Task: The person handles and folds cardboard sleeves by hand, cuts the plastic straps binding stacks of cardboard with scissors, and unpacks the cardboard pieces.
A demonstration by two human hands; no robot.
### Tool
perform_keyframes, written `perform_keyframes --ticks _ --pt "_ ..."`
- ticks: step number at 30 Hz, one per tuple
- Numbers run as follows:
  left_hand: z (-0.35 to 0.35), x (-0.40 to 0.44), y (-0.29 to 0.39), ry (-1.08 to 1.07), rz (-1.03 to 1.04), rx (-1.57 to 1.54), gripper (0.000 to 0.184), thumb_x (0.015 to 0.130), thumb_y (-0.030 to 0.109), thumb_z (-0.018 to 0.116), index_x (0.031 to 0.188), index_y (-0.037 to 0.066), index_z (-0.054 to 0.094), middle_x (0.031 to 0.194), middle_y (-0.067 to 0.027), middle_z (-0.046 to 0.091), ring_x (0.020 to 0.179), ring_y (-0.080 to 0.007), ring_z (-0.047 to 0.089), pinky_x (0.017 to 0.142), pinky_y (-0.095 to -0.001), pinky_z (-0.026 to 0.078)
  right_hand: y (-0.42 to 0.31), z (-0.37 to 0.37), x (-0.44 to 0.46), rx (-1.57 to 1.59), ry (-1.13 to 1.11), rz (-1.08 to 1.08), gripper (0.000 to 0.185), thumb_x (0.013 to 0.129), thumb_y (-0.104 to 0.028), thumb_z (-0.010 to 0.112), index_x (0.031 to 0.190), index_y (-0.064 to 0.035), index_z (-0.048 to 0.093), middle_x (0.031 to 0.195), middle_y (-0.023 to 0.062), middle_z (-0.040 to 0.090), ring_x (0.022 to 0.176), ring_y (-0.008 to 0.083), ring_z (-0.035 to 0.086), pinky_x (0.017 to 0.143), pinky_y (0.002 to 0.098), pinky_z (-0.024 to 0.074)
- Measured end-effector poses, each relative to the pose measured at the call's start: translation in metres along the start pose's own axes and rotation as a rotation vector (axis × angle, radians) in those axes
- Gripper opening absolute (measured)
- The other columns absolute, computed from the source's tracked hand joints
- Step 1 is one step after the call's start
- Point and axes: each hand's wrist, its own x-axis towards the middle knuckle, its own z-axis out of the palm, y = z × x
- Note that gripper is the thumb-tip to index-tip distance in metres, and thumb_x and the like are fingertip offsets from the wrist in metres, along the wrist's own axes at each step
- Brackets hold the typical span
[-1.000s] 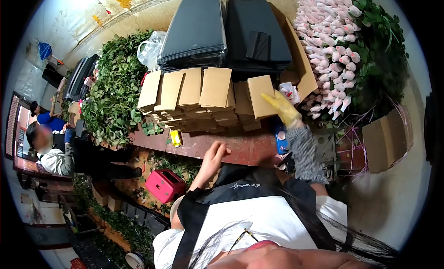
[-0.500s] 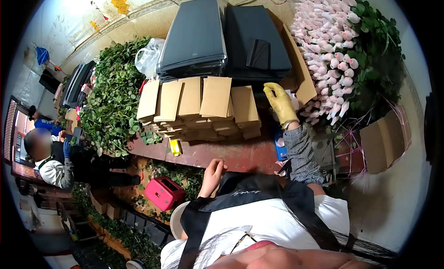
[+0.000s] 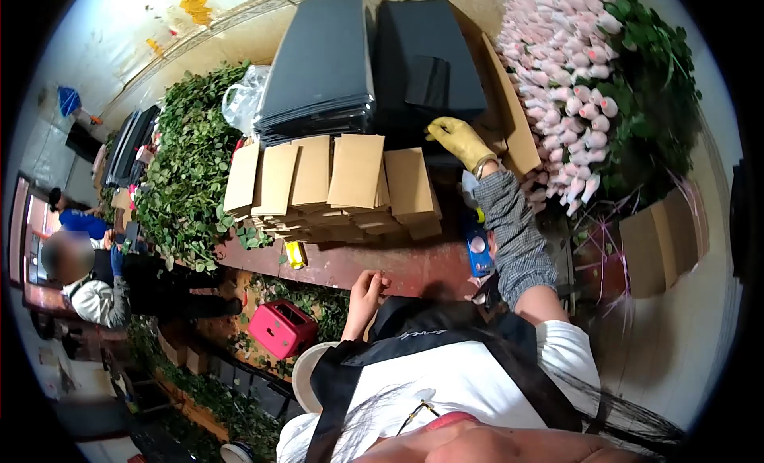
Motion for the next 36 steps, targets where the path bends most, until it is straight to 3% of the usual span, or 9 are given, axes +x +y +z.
perform_keyframes --ticks 2,5,12,16,19,21,25,30,36 --pt "0.009 -0.007 0.007 -0.015 -0.100 0.078 0.019 0.107 0.019 0.052 0.111 0.002 0.060 0.092 -0.0033 0.066 0.085 -0.0100 0.061 0.068 -0.0218 0.049 0.007 0.000 -0.029 0.035 0.035 -0.048 0.031 0.099 -0.023 0.059 0.117 0.0016 0.066 0.105 0.0098 0.074 0.102 0.0182 0.068 0.090 0.0305 0.0511" --pt "0.016 0.008 -0.038 -0.318 0.033 0.054 0.019 0.106 0.015 0.051 0.109 -0.002 0.059 0.094 -0.0058 0.066 0.090 -0.0139 0.063 0.082 -0.0278 0.051 0.014 0.009 -0.105 0.193 0.260 -0.302 0.032 0.103 -0.018 0.055 0.128 0.0005 0.061 0.113 0.0096 0.072 0.106 0.0171 0.066 0.094 0.0295 0.0497" --pt "0.078 0.008 -0.063 -0.852 -0.077 0.211 0.023 0.107 0.019 0.052 0.112 -0.003 0.058 0.097 -0.0074 0.069 0.093 -0.0152 0.065 0.088 -0.0300 0.052 0.064 0.059 -0.372 0.264 0.614 0.246 0.031 0.105 -0.011 0.052 0.134 -0.0018 0.058 0.118 0.0094 0.071 0.107 0.0141 0.064 0.092 0.0280 0.0492" --pt "0.142 -0.012 -0.062 -0.927 -0.098 0.301 0.021 0.106 0.016 0.053 0.114 -0.003 0.058 0.095 -0.0079 0.070 0.092 -0.0152 0.067 0.086 -0.0292 0.052 0.072 0.035 -0.455 0.303 0.768 0.275 0.033 0.101 -0.011 0.057 0.133 -0.0031 0.059 0.114 0.0095 0.072 0.099 0.0134 0.065 0.087 0.0268 0.0503" --pt "0.215 -0.032 -0.066 -1.079 -0.112 0.296 0.022 0.106 0.017 0.054 0.117 -0.002 0.057 0.097 -0.0094 0.071 0.094 -0.0164 0.068 0.087 -0.0294 0.052 0.080 -0.031 -0.492 -0.011 0.860 0.262 0.034 0.097 -0.011 0.063 0.130 -0.0024 0.060 0.115 0.0144 0.071 0.098 0.0219 0.068 0.086 0.0323 0.0531" --pt "0.279 -0.048 -0.069 -1.188 -0.101 0.281 0.023 0.106 0.018 0.054 0.118 -0.001 0.056 0.097 -0.0086 0.070 0.094 -0.0158 0.067 0.088 -0.0295 0.052 0.114 -0.086 -0.521 -0.575 0.916 0.027 0.034 0.096 -0.009 0.066 0.130 -0.0040 0.063 0.106 0.0097 0.074 0.101 0.0208 0.068 0.086 0.0302 0.0519" --pt "0.424 -0.077 -0.084 -1.309 0.094 0.364 0.025 0.106 0.020 0.055 0.118 -0.001 0.056 0.096 -0.0065 0.070 0.095 -0.0134 0.066 0.088 -0.0297 0.051 0.175 -0.206 -0.596 -0.296 1.067 0.126 0.060 0.089 -0.012 0.073 0.143 -0.0021 0.049 0.141 0.0232 0.054 0.128 0.0328 0.056 0.100 0.0377 0.0494" --pt "0.585 -0.131 -0.081 -1.219 0.276 0.319 0.020 0.104 0.016 0.055 0.116 0.000 0.058 0.093 -0.0058 0.069 0.090 -0.0124 0.067 0.081 -0.0287 0.053 0.197 -0.389 -0.643 -0.586 1.037 0.326 0.082 0.083 -0.027 0.080 0.147 0.0039 0.040 0.147 0.0248 0.047 0.136 0.0373 0.046 0.113 0.0436 0.0388" --pt "0.684 -0.115 -0.081 -1.319 0.030 0.255 0.019 0.107 0.019 0.051 0.114 0.003 0.058 0.092 -0.0027 0.067 0.084 -0.0097 0.062 0.077 -0.0265 0.051 0.267 -0.549 -0.593 -1.101 0.694 0.549 0.111 0.067 -0.043 0.088 0.151 0.0026 0.032 0.150 0.0252 0.042 0.141 0.0406 0.038 0.116 0.0453 0.0336"
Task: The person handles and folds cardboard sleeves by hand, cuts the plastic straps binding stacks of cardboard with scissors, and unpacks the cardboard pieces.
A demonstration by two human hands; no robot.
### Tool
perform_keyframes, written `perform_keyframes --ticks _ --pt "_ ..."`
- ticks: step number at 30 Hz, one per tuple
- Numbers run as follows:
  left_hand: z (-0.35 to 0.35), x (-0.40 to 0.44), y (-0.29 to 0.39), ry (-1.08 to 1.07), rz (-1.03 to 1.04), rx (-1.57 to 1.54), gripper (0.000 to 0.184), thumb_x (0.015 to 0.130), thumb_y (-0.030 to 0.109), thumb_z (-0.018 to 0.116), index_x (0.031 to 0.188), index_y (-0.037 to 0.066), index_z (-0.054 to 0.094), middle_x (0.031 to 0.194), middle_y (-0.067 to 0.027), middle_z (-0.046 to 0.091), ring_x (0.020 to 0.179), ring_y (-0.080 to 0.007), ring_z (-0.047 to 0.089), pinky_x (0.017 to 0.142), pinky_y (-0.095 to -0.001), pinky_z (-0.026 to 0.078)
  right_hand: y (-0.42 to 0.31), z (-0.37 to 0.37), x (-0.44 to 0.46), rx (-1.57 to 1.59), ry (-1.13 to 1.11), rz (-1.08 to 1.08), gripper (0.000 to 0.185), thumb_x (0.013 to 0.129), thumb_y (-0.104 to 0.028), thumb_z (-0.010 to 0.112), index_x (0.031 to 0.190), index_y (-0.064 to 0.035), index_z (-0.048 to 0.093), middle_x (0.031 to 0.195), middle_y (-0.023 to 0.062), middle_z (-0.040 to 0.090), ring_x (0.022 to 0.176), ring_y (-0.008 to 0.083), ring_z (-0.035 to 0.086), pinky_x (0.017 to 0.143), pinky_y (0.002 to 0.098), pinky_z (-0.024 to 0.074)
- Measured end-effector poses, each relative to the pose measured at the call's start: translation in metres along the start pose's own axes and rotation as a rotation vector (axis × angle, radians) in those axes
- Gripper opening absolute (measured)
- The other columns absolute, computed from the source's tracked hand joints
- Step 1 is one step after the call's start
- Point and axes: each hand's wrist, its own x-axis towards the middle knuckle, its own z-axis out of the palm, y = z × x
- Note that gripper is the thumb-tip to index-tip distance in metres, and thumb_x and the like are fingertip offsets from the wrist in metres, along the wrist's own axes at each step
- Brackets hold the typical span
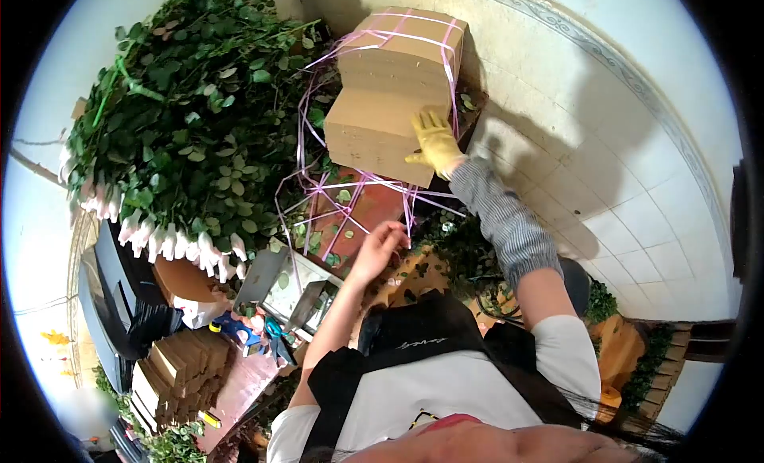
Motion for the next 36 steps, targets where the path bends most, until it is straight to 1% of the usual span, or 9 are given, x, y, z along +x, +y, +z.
perform_keyframes --ticks 6,8,12,15,20,22,26,34,36 --pt "-0.076 0.127 0.003 0.449 0.321 0.672 0.032 0.099 0.020 0.062 0.121 -0.003 0.055 0.103 -0.0152 0.068 0.093 -0.0298 0.066 0.084 -0.0366 0.052 0.004 -0.005 0.044 -0.236 -0.211 -0.001 0.116 0.064 -0.050 0.088 0.151 0.0006 0.030 0.152 0.0281 0.037 0.141 0.0413 0.038 0.115 0.0448 0.0357" --pt "-0.105 0.177 0.015 0.524 0.516 0.934 0.051 0.090 0.025 0.074 0.129 0.000 0.053 0.122 -0.0226 0.061 0.112 -0.0403 0.059 0.094 -0.0433 0.049 0.006 -0.016 0.052 -0.180 -0.357 -0.031 0.114 0.065 -0.049 0.088 0.151 -0.0009 0.031 0.150 0.0271 0.040 0.137 0.0398 0.043 0.110 0.0423 0.0413" --pt "-0.148 0.237 0.054 0.292 0.712 1.469 0.089 0.068 0.044 0.087 0.140 0.008 0.048 0.144 -0.0180 0.043 0.133 -0.0394 0.042 0.113 -0.0531 0.032 0.006 -0.042 0.065 -0.227 -0.473 -0.048 0.108 0.068 -0.052 0.085 0.149 -0.0022 0.036 0.141 0.0240 0.052 0.123 0.0368 0.057 0.098 0.0417 0.0498" --pt "-0.171 0.267 0.071 0.126 0.884 1.577 0.096 0.058 0.056 0.084 0.136 0.009 0.052 0.137 -0.0153 0.049 0.132 -0.0354 0.043 0.113 -0.0571 0.029 0.042 -0.061 0.079 -0.070 -0.393 -0.130 0.094 0.075 -0.052 0.079 0.148 -0.0062 0.041 0.131 0.0220 0.061 0.112 0.0371 0.064 0.093 0.0439 0.0524" --pt "-0.169 0.311 0.125 0.138 1.039 1.577 0.080 0.072 0.056 0.074 0.131 0.006 0.056 0.126 -0.0108 0.058 0.120 -0.0305 0.053 0.107 -0.0493 0.037 0.041 -0.091 0.090 0.043 -0.372 0.001 0.077 0.081 -0.038 0.075 0.146 -0.0081 0.045 0.126 0.0214 0.065 0.111 0.0348 0.065 0.098 0.0442 0.0512" --pt "-0.177 0.325 0.108 0.161 1.121 1.548 0.073 0.073 0.057 0.073 0.125 0.007 0.060 0.119 -0.0084 0.061 0.112 -0.0279 0.057 0.102 -0.0467 0.040 0.032 -0.067 0.072 -0.166 0.196 -0.127 0.075 0.078 -0.028 0.075 0.144 -0.0073 0.046 0.129 0.0200 0.063 0.117 0.0335 0.062 0.104 0.0459 0.0470" --pt "-0.190 0.311 0.072 0.168 1.128 1.630 0.059 0.079 0.060 0.064 0.114 0.012 0.064 0.112 -0.0037 0.063 0.093 -0.0242 0.058 0.086 -0.0418 0.041 -0.005 -0.041 0.041 -0.156 0.249 0.046 0.057 0.081 -0.012 0.062 0.138 -0.0078 0.054 0.131 0.0168 0.060 0.120 0.0329 0.058 0.106 0.0460 0.0455" --pt "-0.183 0.329 0.112 0.121 1.209 1.674 0.055 0.074 0.063 0.071 0.094 0.013 0.060 0.091 -0.0029 0.058 0.081 -0.0213 0.058 0.076 -0.0383 0.045 0.022 -0.032 0.070 -0.206 0.412 0.051 0.053 0.076 -0.022 0.069 0.128 -0.0096 0.062 0.093 0.0049 0.064 0.082 0.0235 0.063 0.079 0.0392 0.0530" --pt "-0.173 0.352 0.145 0.037 1.126 1.638 0.063 0.071 0.069 0.071 0.085 0.010 0.055 0.082 -0.0055 0.053 0.075 -0.0228 0.057 0.071 -0.0368 0.046 0.038 -0.064 0.092 -0.129 0.118 0.075 0.059 0.071 -0.028 0.078 0.126 -0.0104 0.063 0.089 0.0035 0.064 0.079 0.0232 0.062 0.072 0.0377 0.0511"
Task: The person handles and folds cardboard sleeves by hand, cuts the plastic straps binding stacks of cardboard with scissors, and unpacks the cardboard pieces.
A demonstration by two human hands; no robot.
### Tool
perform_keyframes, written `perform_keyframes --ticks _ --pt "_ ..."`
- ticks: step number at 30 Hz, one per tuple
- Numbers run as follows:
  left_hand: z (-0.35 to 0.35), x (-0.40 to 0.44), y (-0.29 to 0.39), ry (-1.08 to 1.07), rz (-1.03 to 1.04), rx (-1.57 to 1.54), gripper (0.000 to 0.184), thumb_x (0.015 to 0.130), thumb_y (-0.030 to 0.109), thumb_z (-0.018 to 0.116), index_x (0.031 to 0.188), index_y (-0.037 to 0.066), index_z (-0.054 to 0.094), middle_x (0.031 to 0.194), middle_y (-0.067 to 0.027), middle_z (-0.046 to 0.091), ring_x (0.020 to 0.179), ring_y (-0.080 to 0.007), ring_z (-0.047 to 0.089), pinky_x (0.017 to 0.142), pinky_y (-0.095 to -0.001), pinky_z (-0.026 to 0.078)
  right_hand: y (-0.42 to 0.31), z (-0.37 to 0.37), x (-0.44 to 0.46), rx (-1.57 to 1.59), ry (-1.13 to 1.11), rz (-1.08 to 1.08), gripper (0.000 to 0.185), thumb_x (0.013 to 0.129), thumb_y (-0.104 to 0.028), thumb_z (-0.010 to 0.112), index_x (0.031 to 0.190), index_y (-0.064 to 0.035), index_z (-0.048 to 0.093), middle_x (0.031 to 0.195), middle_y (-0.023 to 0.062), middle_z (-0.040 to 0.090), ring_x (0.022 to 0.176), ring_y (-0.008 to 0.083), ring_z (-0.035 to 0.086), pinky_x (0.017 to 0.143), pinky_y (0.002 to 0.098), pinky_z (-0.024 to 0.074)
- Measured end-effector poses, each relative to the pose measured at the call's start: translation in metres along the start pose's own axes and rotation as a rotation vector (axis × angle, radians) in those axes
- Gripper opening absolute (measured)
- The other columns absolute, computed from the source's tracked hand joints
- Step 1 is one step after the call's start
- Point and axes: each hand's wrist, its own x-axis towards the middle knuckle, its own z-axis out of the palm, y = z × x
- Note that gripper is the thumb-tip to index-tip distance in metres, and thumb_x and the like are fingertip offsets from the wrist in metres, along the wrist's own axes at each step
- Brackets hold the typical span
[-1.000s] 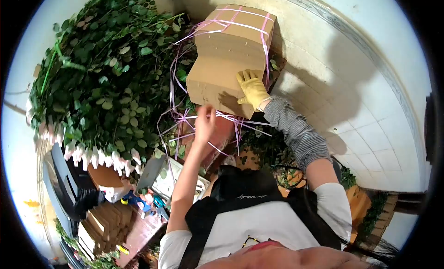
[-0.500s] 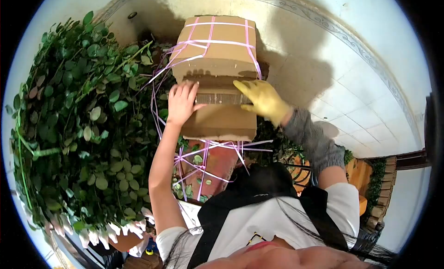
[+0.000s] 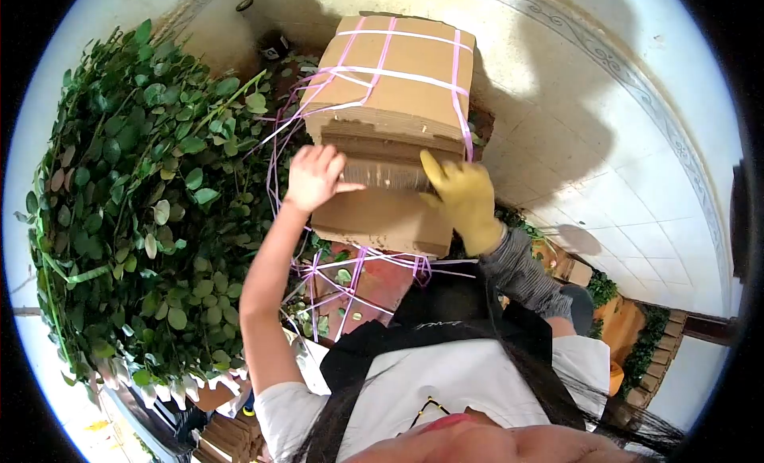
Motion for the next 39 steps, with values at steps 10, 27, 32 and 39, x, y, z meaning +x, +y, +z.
perform_keyframes --ticks 10,27,32,39 --pt "0.006 0.075 -0.048 -0.248 -0.012 -0.305 0.070 0.066 0.067 0.076 0.093 0.003 0.062 0.085 -0.0127 0.063 0.081 -0.0335 0.066 0.074 -0.0438 0.051 0.055 0.001 0.048 0.309 0.042 -0.089 0.059 0.070 -0.032 0.086 0.121 -0.0122 0.064 0.092 0.0105 0.070 0.088 0.0306 0.068 0.077 0.0437 0.0544" --pt "-0.099 0.020 0.065 -0.288 -0.153 0.029 0.053 0.063 0.055 0.080 0.077 0.012 0.054 0.073 -0.0026 0.051 0.072 -0.0188 0.056 0.066 -0.0335 0.044 0.050 -0.011 0.021 0.432 0.057 -0.396 0.055 0.066 -0.027 0.086 0.116 -0.0115 0.070 0.080 0.0080 0.063 0.074 0.0290 0.061 0.064 0.0428 0.0481" --pt "-0.087 -0.002 0.078 -0.211 -0.215 0.078 0.052 0.067 0.054 0.080 0.081 0.010 0.056 0.076 -0.0019 0.049 0.069 -0.0175 0.053 0.064 -0.0321 0.042 0.032 -0.016 0.015 0.350 -0.027 -0.275 0.056 0.067 -0.030 0.084 0.119 -0.0133 0.071 0.082 0.0096 0.063 0.075 0.0308 0.060 0.068 0.0436 0.0468" --pt "-0.040 0.009 0.041 -0.175 -0.282 0.037 0.055 0.072 0.060 0.074 0.088 0.010 0.060 0.081 -0.0050 0.055 0.077 -0.0220 0.059 0.074 -0.0350 0.045 0.011 -0.009 0.034 0.049 -0.165 -0.188 0.079 0.075 -0.033 0.082 0.142 -0.0083 0.049 0.092 0.0109 0.066 0.087 0.0281 0.066 0.074 0.0396 0.0527"
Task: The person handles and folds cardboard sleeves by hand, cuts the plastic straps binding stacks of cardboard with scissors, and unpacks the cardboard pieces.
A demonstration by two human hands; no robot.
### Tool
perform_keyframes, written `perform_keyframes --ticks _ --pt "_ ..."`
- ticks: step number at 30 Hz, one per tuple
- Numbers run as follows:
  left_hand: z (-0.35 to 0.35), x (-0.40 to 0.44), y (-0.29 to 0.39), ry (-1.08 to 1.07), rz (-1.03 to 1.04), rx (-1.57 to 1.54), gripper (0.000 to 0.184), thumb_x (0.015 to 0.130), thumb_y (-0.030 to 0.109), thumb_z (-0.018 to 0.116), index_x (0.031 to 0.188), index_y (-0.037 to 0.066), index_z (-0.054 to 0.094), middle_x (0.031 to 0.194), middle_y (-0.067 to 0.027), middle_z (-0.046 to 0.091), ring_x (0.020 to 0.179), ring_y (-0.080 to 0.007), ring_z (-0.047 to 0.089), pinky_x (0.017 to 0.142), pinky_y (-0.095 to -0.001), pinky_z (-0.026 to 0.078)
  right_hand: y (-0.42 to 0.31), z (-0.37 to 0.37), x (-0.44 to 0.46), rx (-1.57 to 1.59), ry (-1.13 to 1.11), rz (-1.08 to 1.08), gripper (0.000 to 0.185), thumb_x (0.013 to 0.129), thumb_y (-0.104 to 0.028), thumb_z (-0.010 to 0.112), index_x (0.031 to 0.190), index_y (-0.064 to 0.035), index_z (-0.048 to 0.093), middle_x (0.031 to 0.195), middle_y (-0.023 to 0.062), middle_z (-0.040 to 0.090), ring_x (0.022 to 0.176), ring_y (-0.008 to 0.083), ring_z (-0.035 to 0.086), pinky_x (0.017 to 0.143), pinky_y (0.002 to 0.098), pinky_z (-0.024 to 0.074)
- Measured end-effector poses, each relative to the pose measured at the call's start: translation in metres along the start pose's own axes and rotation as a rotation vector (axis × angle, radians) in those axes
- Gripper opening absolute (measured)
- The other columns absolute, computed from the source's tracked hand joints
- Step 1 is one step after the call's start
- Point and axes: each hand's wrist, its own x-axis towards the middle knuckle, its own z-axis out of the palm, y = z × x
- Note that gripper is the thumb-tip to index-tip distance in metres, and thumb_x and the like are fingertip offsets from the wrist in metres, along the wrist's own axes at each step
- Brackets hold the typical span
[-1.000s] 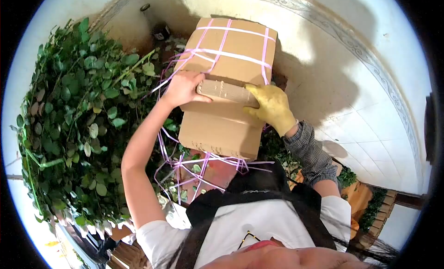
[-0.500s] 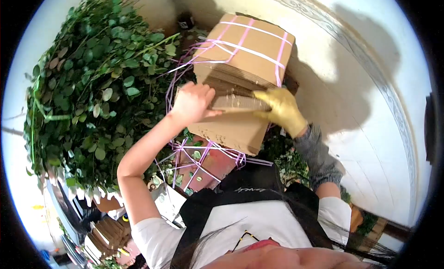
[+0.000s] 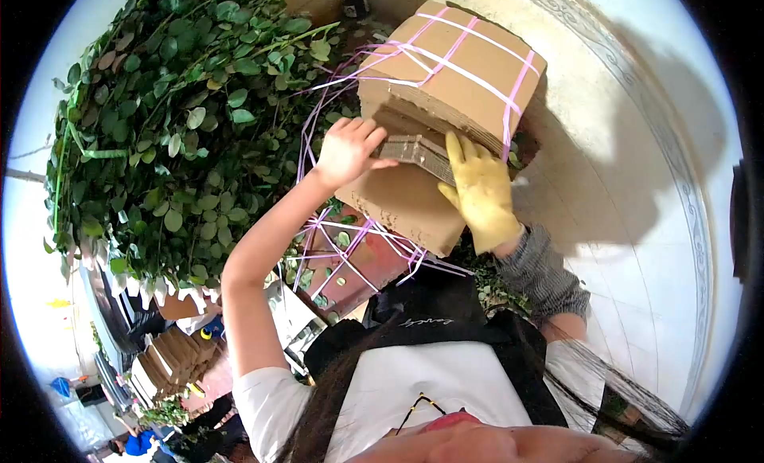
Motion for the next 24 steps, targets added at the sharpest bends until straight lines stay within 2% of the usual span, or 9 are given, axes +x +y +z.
perform_keyframes --ticks 3,6,9,11,14,16,19,23,24 --pt "0.000 0.023 -0.010 -0.004 0.026 -0.058 0.056 0.072 0.060 0.075 0.090 0.009 0.062 0.082 -0.0068 0.059 0.078 -0.0241 0.060 0.075 -0.0363 0.046 0.008 -0.002 0.009 -0.050 0.042 0.030 0.081 0.075 -0.034 0.082 0.143 -0.0048 0.048 0.089 0.0095 0.065 0.083 0.0253 0.066 0.071 0.0367 0.0525" --pt "-0.002 0.023 -0.014 0.022 0.123 -0.062 0.057 0.071 0.059 0.076 0.091 0.007 0.062 0.081 -0.0068 0.059 0.073 -0.0249 0.060 0.070 -0.0370 0.047 0.023 0.015 0.004 0.080 0.183 -0.151 0.080 0.073 -0.036 0.082 0.142 -0.0106 0.051 0.077 0.0064 0.060 0.073 0.0256 0.062 0.065 0.0394 0.0506" --pt "-0.013 -0.005 0.003 -0.019 0.116 -0.001 0.055 0.073 0.059 0.075 0.086 0.008 0.059 0.080 -0.0055 0.057 0.070 -0.0207 0.059 0.069 -0.0350 0.046 0.016 0.015 -0.012 0.030 0.104 -0.187 0.077 0.075 -0.037 0.080 0.142 -0.0124 0.052 0.075 0.0053 0.059 0.071 0.0251 0.061 0.064 0.0393 0.0500" --pt "-0.032 -0.024 0.021 0.003 0.151 0.034 0.051 0.074 0.056 0.075 0.083 0.010 0.056 0.079 -0.0039 0.054 0.071 -0.0200 0.058 0.070 -0.0335 0.046 0.013 0.017 -0.036 0.100 0.331 -0.280 0.064 0.076 -0.037 0.077 0.134 -0.0136 0.062 0.077 0.0043 0.061 0.070 0.0232 0.062 0.063 0.0371 0.0497" --pt "-0.071 -0.029 0.050 0.013 0.102 0.045 0.046 0.070 0.049 0.078 0.082 0.011 0.055 0.079 -0.0030 0.053 0.074 -0.0203 0.057 0.069 -0.0334 0.046 0.003 -0.003 -0.049 0.181 0.353 -0.276 0.063 0.074 -0.037 0.078 0.131 -0.0144 0.065 0.079 0.0046 0.064 0.071 0.0224 0.062 0.063 0.0364 0.0497" --pt "-0.103 -0.032 0.063 -0.065 -0.020 0.019 0.044 0.068 0.046 0.079 0.085 0.013 0.057 0.079 -0.0012 0.053 0.075 -0.0191 0.057 0.072 -0.0332 0.047 0.002 -0.031 -0.046 0.171 0.212 -0.298 0.073 0.067 -0.034 0.084 0.133 -0.0134 0.061 0.083 0.0063 0.066 0.073 0.0241 0.064 0.064 0.0391 0.0514" --pt "-0.142 -0.043 0.066 -0.201 -0.169 -0.081 0.049 0.066 0.050 0.083 0.083 0.010 0.059 0.076 -0.0057 0.058 0.074 -0.0235 0.062 0.067 -0.0368 0.049 0.002 -0.049 -0.027 0.418 0.070 -0.462 0.066 0.071 -0.038 0.083 0.129 -0.0119 0.064 0.084 0.0080 0.067 0.074 0.0286 0.063 0.067 0.0405 0.0513" --pt "-0.188 -0.070 0.069 -1.026 -0.535 -0.574 0.057 0.083 0.049 0.074 0.112 0.000 0.063 0.102 -0.0166 0.068 0.093 -0.0341 0.068 0.079 -0.0431 0.053 -0.021 -0.038 0.007 0.630 -0.547 -0.723 0.068 0.075 -0.044 0.083 0.132 -0.0113 0.062 0.099 0.0170 0.071 0.090 0.0354 0.068 0.078 0.0433 0.0544" --pt "-0.180 -0.099 0.077 -0.983 -0.581 -0.822 0.061 0.085 0.045 0.074 0.124 0.001 0.057 0.113 -0.0183 0.065 0.102 -0.0334 0.065 0.086 -0.0423 0.051 -0.030 -0.024 0.007 0.705 -0.578 -0.817 0.068 0.077 -0.045 0.081 0.132 -0.0113 0.061 0.101 0.0183 0.071 0.092 0.0356 0.069 0.080 0.0429 0.0548"
